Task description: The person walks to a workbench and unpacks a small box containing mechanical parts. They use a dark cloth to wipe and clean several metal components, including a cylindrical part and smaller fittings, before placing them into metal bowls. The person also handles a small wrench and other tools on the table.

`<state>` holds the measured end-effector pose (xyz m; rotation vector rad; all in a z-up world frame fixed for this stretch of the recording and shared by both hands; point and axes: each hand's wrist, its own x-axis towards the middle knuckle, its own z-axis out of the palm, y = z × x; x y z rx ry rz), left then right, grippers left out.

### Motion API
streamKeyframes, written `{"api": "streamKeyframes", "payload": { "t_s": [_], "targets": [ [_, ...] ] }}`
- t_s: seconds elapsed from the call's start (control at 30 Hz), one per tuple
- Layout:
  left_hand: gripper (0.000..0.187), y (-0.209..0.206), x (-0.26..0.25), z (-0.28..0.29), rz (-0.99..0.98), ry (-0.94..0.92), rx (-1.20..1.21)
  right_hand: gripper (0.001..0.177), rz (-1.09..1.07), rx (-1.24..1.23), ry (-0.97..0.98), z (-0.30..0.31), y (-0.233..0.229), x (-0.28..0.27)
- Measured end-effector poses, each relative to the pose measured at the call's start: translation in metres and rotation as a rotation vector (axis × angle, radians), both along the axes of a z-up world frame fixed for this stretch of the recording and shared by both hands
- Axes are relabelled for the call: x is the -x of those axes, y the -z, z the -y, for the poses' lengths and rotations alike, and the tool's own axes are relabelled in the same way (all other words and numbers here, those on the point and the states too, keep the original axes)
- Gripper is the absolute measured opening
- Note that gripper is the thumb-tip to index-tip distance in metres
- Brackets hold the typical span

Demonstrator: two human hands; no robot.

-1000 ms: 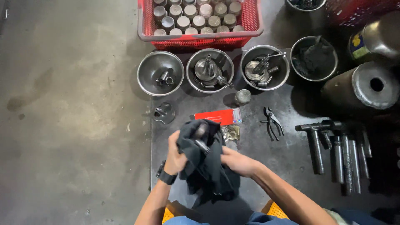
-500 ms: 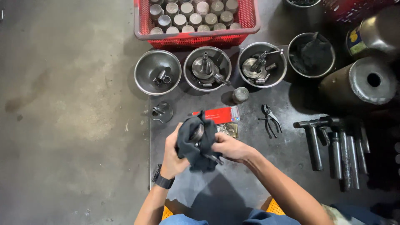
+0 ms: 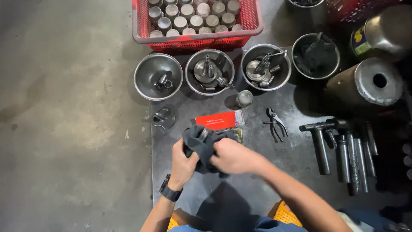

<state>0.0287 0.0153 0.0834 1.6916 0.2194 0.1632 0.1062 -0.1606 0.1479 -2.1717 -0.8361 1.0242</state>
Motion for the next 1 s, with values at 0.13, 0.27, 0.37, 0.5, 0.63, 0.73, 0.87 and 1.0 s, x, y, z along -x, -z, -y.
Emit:
{"api": "streamKeyframes", "payload": {
  "t_s": [0.13,0.27,0.37,0.5,0.63,0.73,0.87,1.0],
  "targets": [
    [0.040,0.108,0.030,-0.012,0.115,-0.007,0.171,0.034,-0.908,-0.441,0.418,0.028,0.131,0.009],
    [0.055,0.152,0.050,-0.024,0.131,-0.074,0.328,0.034,-1.307,-0.701,0.664,0.028,0.118,0.023],
    [0.057,0.120,0.042,-0.029,0.158,-0.079,0.279,0.034,-1.001,-0.587,0.584,0.042,0.120,0.014],
    [0.038,0.034,0.021,-0.022,0.178,-0.080,-0.008,0.025,-0.212,-0.068,0.151,0.020,0.015,0.006],
    [0.019,0.027,0.006,-0.012,0.003,-0.174,0.045,0.023,0.085,-0.002,0.100,0.010,0.024,0.024],
    [0.018,0.047,0.003,-0.020,-0.011,-0.188,0.069,0.022,0.540,0.077,0.010,0.009,0.044,0.014],
    [0.029,0.109,0.030,-0.030,0.028,-0.148,0.184,0.031,-0.866,-0.316,0.456,0.023,0.099,0.018],
    [0.041,0.157,0.047,-0.029,0.114,-0.205,0.370,0.028,-1.203,-0.623,0.832,0.042,0.132,0.030]
  ]
}}
